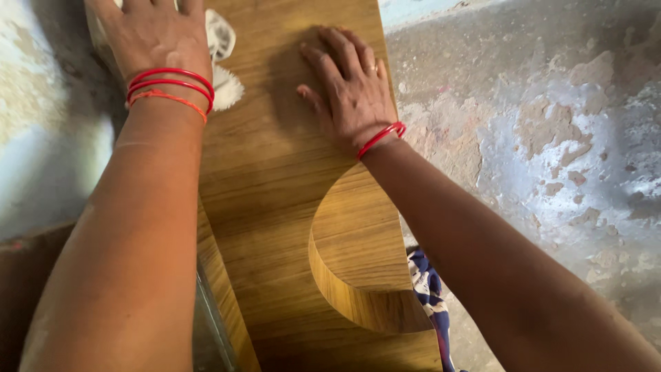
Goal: The person wipes the surface of a wooden cabinet with a white cloth, moving methodically across the top and edges. They then move to a wooden chair and wipe its frame and seat area with the same cloth.
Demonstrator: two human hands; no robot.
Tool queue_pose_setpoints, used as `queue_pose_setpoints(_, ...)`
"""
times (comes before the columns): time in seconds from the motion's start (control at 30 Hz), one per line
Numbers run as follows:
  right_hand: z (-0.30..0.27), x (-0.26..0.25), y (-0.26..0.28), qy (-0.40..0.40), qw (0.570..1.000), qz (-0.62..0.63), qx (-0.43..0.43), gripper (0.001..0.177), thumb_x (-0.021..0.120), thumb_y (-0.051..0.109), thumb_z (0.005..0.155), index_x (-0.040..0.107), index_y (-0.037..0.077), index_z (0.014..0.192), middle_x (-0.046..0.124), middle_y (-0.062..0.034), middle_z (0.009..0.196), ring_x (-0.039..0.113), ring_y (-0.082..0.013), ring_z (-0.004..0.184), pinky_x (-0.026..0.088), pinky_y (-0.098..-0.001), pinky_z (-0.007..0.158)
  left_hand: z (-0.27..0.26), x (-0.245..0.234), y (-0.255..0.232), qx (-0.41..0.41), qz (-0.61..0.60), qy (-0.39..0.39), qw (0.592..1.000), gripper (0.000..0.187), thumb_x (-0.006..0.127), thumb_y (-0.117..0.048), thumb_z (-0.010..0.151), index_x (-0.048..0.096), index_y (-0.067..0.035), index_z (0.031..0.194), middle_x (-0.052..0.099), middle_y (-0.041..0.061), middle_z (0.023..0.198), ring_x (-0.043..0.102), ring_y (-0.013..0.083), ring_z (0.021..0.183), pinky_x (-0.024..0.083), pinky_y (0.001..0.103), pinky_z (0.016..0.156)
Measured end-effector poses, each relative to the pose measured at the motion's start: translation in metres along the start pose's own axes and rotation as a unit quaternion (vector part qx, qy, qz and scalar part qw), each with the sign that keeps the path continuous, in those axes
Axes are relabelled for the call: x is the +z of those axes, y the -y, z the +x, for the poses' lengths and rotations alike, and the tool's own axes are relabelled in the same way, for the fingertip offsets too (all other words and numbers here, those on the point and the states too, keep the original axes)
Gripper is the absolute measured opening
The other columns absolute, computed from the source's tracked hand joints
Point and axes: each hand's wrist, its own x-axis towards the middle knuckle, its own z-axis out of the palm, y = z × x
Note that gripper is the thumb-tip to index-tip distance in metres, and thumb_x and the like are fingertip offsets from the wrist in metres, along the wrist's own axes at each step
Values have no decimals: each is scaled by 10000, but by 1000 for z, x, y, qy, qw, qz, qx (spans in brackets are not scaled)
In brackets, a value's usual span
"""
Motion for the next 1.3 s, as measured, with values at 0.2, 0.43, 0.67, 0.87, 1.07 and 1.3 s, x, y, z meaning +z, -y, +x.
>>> queue_pose_setpoints(0.2,-1,-6,6,13,1000,13,12,558,635,503,1033,528,198,1488,362,-83,1596,290,-315,1495,341,-525,1174,-18,1,5,9,44,104,994,1086,839,-373,667,338,-148,1604,306,189,1681,241,437,1528,165,761,1104)
queue_pose_setpoints(0.43,-3,3,-3,-12,999,31,-1,498,645,412,1047,541,212,1491,367,-65,1603,295,-303,1502,346,-505,1192,-64,6,-24,-25,9,134,991,799,666,-274,829,383,-126,1560,292,201,1665,233,444,1500,218,730,1063)
queue_pose_setpoints(0.67,-3,1,-4,-17,999,37,-3,478,658,365,1017,564,200,1455,379,-76,1591,309,-310,1491,350,-519,1180,-114,3,-41,-57,-64,147,985,540,489,-222,988,450,-104,1514,299,196,1659,246,426,1486,267,687,1067)
queue_pose_setpoints(0.87,-3,-10,3,1,998,58,13,536,667,348,963,541,203,1464,377,-73,1590,314,-313,1484,348,-522,1165,-148,-9,-48,-82,-156,83,981,434,462,-229,1068,534,-115,1481,418,158,1638,296,327,1544,313,649,1091)
queue_pose_setpoints(1.07,0,-11,6,36,998,36,33,578,669,428,939,515,229,1459,347,-65,1609,276,-304,1506,332,-518,1168,-78,20,-28,-118,-240,-33,963,484,467,-176,1062,508,-132,1541,401,175,1631,265,401,1510,297,686,1043)
queue_pose_setpoints(1.3,6,-14,10,59,997,10,39,646,680,482,905,486,237,1470,323,-84,1596,249,-311,1499,305,-547,1156,24,47,-8,-73,-164,-83,980,540,524,-208,1023,492,-125,1556,416,168,1602,285,397,1489,210,661,1133)
